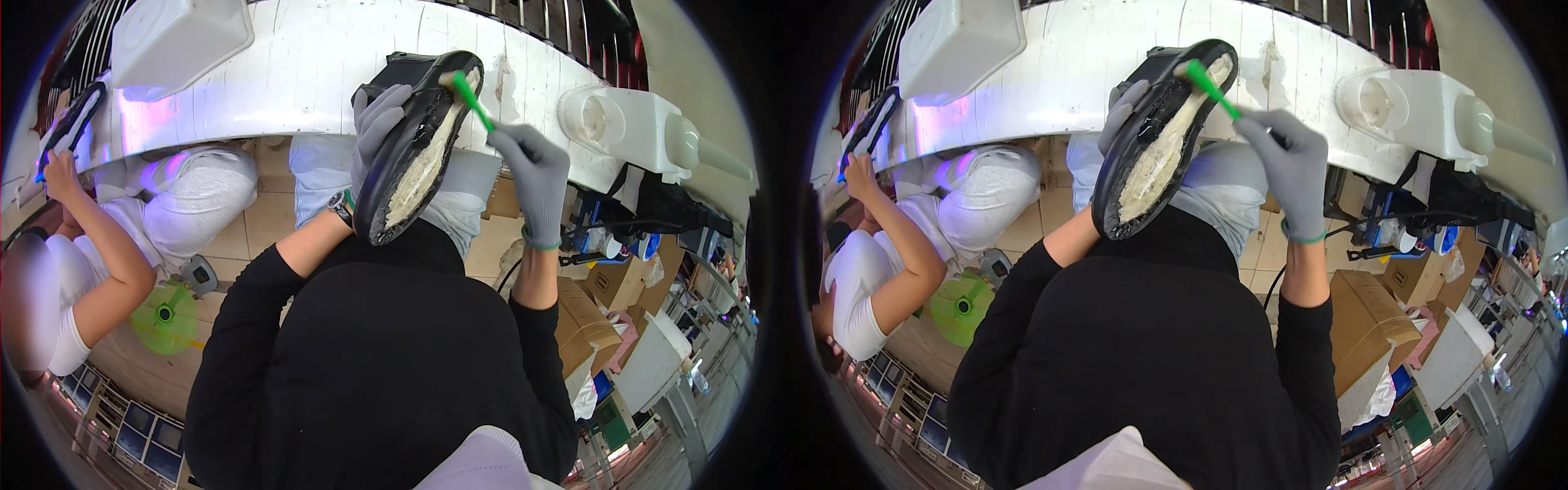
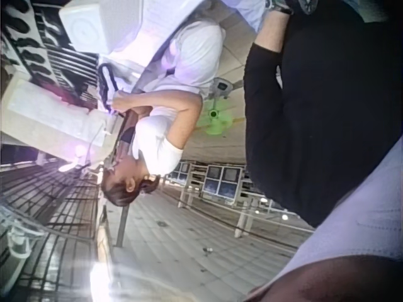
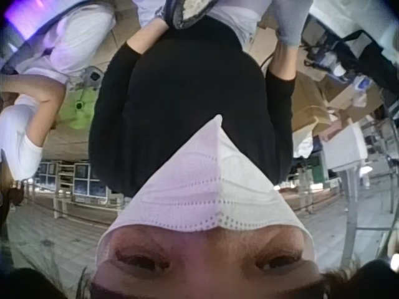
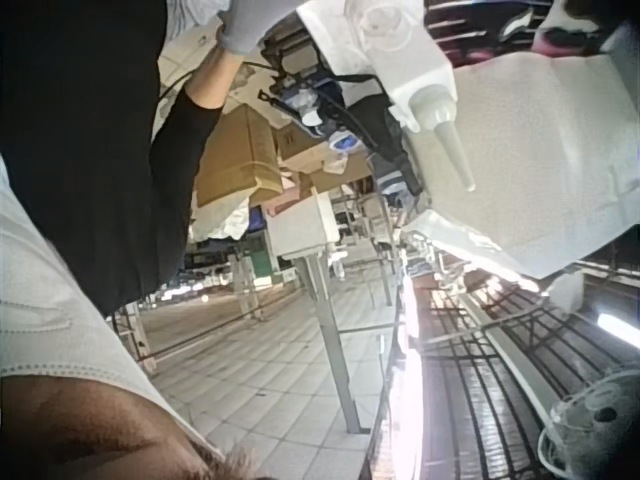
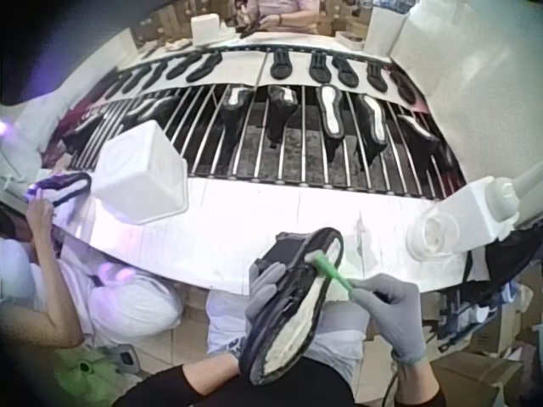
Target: The person is manufacturing shoes.
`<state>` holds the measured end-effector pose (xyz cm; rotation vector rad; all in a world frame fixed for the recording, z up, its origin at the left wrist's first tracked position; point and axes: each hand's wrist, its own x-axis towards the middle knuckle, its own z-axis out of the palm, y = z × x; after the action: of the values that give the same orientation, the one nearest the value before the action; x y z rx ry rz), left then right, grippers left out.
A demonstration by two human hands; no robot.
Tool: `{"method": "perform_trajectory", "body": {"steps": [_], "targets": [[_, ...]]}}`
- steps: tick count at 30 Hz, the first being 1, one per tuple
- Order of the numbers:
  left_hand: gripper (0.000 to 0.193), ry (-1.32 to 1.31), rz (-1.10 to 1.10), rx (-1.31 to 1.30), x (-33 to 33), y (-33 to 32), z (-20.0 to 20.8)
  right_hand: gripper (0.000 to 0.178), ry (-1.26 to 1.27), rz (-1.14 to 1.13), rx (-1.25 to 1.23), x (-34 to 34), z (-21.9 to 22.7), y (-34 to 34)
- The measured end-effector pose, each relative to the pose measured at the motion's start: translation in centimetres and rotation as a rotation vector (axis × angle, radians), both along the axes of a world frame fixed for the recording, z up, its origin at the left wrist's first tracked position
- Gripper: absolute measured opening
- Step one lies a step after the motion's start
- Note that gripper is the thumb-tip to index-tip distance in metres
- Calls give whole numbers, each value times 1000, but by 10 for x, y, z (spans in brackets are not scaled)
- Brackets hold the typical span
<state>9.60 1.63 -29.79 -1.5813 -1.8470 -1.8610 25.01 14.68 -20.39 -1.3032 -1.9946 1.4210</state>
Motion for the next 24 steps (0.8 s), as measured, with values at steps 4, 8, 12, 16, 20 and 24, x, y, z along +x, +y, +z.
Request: {"method": "perform_trajectory", "body": {"steps": [4,8,12,16,20,24], "targets": [[71,-75,-23,41,2,2,-7,17,32,146,80,2,29,-29],[75,-93,-98,-24,-4,-2,9,20,105,309,242,1,48,-42],[72,-169,-99,-146,-8,-5,21,29,57,498,396,4,61,-50],[70,-59,-95,-201,-16,-6,39,20,114,639,486,3,64,-46],[73,12,-93,-120,-18,2,34,19,47,195,289,6,42,-26],[70,108,-129,-159,-23,-2,46,23,116,257,299,5,58,-40]]}}
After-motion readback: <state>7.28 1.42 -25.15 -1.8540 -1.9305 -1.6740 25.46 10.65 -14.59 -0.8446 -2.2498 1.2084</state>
